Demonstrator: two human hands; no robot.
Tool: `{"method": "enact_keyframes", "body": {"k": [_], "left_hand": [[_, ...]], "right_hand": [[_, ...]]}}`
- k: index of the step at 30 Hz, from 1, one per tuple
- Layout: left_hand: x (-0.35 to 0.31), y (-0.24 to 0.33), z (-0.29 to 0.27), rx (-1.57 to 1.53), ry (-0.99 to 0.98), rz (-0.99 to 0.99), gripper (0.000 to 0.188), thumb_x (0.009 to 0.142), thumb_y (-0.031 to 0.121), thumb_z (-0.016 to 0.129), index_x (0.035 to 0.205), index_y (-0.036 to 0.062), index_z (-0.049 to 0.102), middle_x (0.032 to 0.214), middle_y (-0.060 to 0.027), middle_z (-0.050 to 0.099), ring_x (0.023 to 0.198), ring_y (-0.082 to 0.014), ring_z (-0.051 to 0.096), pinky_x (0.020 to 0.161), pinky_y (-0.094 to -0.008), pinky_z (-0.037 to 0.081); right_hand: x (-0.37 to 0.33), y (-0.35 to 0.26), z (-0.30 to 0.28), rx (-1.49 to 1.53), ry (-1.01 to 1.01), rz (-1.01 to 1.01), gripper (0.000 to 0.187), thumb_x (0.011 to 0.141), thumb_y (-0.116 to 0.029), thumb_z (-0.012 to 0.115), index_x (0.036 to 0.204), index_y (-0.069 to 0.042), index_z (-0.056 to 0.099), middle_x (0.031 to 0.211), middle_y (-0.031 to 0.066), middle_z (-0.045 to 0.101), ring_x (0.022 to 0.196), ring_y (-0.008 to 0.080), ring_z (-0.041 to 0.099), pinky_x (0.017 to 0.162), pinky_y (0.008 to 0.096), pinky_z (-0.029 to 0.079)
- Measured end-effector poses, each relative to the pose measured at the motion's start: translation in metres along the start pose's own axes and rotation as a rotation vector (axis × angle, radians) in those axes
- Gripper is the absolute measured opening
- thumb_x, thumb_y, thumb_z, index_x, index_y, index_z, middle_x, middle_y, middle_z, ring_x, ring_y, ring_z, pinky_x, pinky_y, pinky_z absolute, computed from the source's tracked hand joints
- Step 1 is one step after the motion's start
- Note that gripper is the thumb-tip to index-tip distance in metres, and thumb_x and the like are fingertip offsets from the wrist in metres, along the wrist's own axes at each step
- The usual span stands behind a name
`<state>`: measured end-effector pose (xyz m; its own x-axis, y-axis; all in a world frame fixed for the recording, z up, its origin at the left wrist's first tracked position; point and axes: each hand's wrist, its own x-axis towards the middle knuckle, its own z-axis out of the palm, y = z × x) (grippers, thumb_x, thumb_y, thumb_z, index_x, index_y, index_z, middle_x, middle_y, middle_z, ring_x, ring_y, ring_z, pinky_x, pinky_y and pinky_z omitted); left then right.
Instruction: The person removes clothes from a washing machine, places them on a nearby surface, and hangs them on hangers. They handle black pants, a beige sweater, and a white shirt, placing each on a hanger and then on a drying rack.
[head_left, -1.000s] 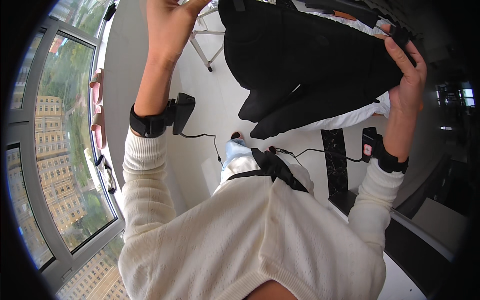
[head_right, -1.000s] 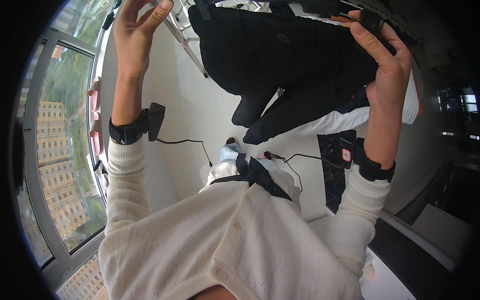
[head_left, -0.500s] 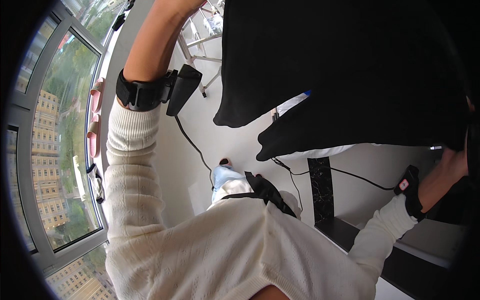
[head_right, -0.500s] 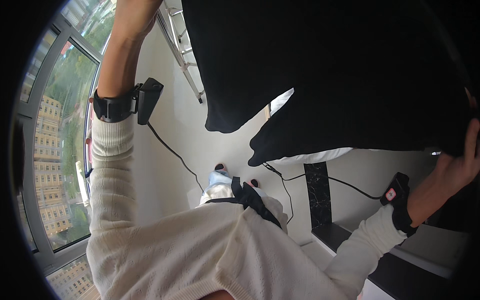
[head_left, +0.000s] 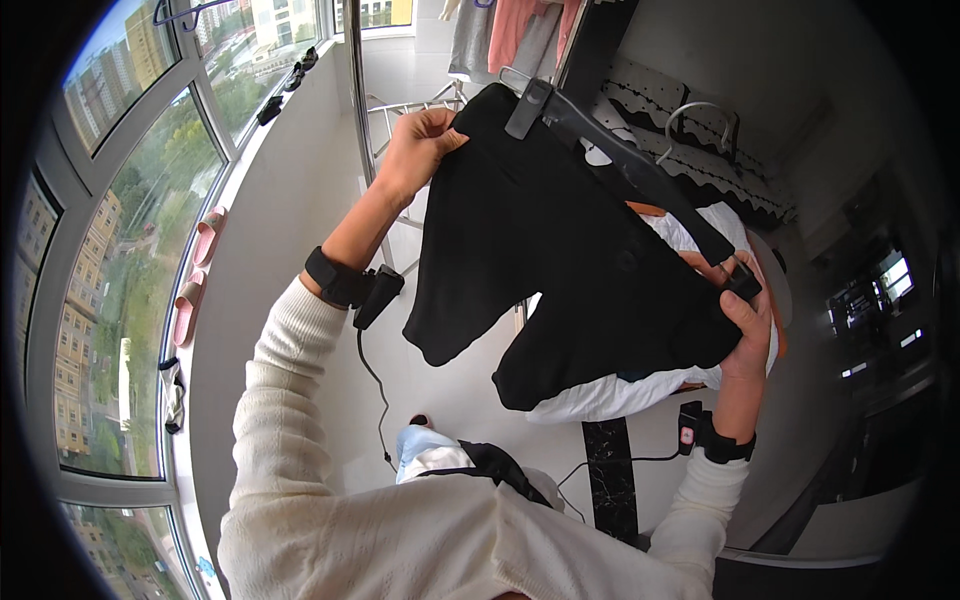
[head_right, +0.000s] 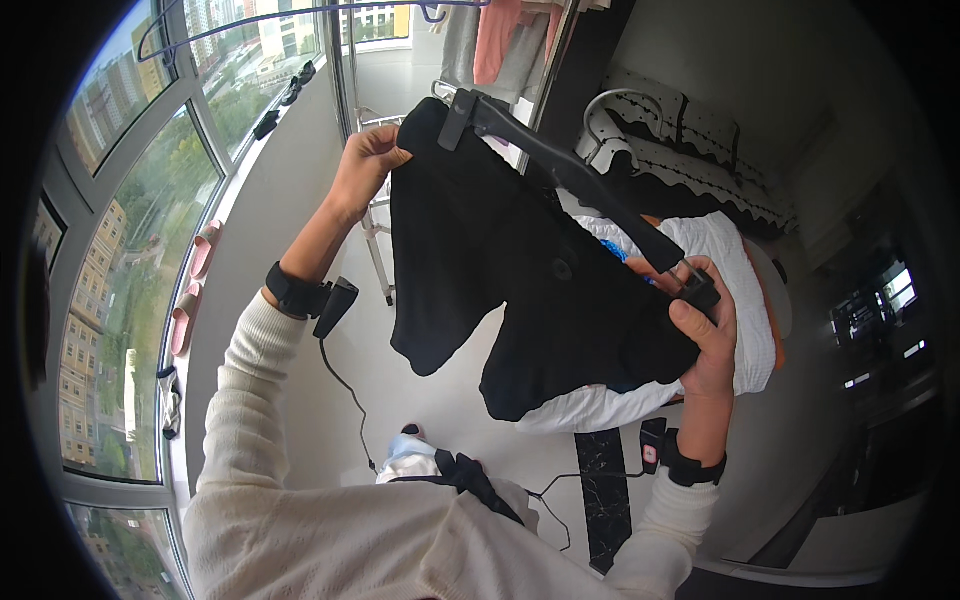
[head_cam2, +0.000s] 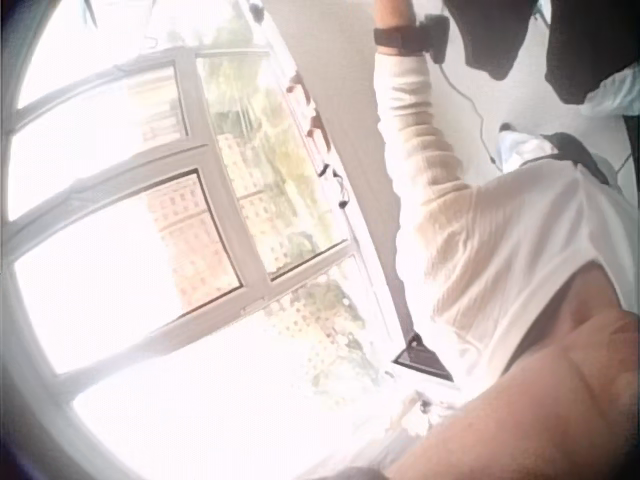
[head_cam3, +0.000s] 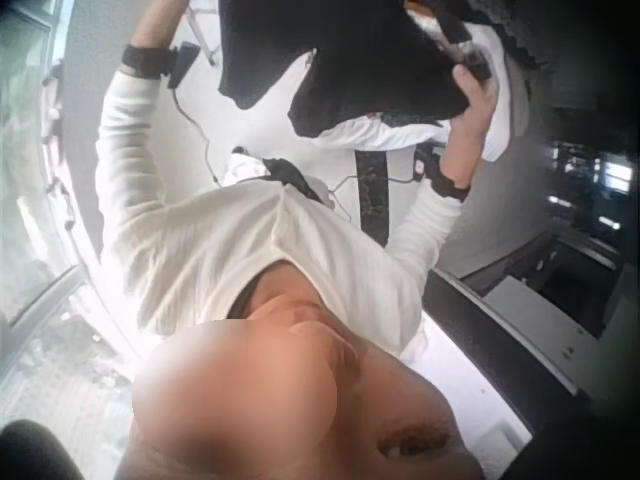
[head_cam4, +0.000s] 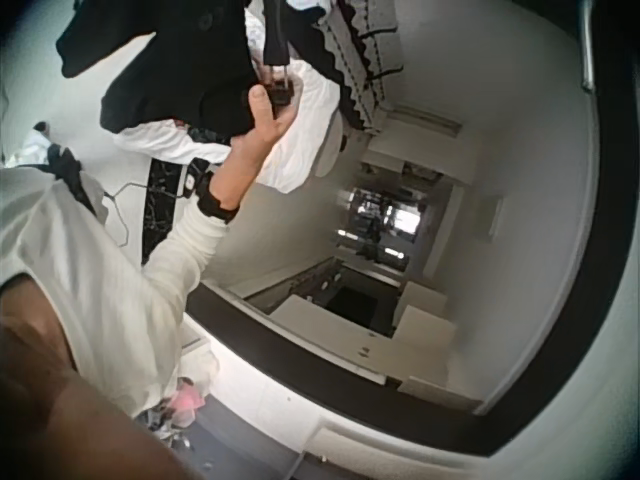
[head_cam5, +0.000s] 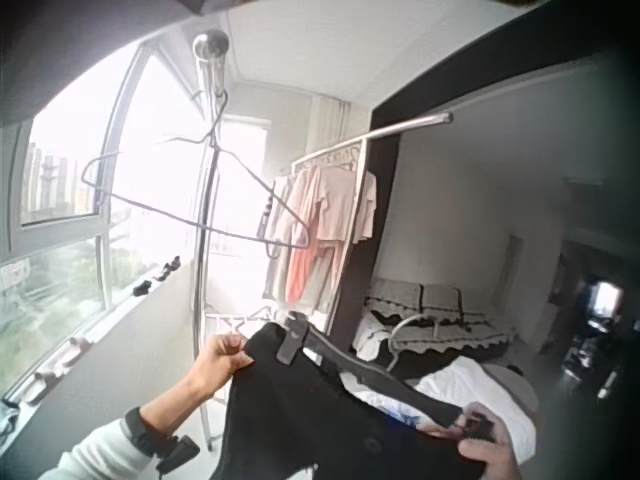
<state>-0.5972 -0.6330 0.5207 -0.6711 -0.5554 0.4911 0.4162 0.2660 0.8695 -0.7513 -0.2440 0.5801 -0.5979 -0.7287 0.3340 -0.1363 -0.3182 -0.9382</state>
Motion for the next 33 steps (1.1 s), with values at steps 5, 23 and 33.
{"method": "enact_keyframes", "body": {"k": [5,23,33], "left_hand": [[-0.030,0.001,-0.011,0.166,0.111,-0.004,0.009,0.077,-0.011,0.055,0.079,-0.0034,0.060,0.074,0.0014,0.061,0.068,-0.0060,0.053,0.064,-0.0249,0.044],[-0.161,0.104,-0.162,1.313,-0.226,0.152,0.072,0.070,0.028,0.080,0.133,0.0118,0.049,0.138,-0.0082,0.045,0.131,-0.0299,0.038,0.112,-0.0508,0.022],[-0.146,0.090,-0.326,1.323,0.031,0.332,0.035,0.087,0.044,0.059,0.082,0.0099,0.055,0.071,-0.0034,0.055,0.069,-0.0240,0.056,0.063,-0.0351,0.039]], "right_hand": [[-0.003,0.018,0.023,0.035,-0.178,-0.097,0.058,0.075,-0.020,0.073,0.124,-0.001,0.049,0.112,0.0263,0.065,0.110,0.0319,0.063,0.098,0.0352,0.044],[0.063,0.109,0.218,0.287,-0.643,0.152,0.039,0.078,-0.005,0.063,0.114,0.001,0.051,0.106,0.0265,0.066,0.104,0.0323,0.066,0.089,0.0333,0.047],[0.146,0.130,0.396,0.260,-0.704,0.110,0.039,0.078,-0.005,0.063,0.115,0.001,0.051,0.102,0.0231,0.068,0.100,0.0312,0.067,0.093,0.0333,0.046]]}}
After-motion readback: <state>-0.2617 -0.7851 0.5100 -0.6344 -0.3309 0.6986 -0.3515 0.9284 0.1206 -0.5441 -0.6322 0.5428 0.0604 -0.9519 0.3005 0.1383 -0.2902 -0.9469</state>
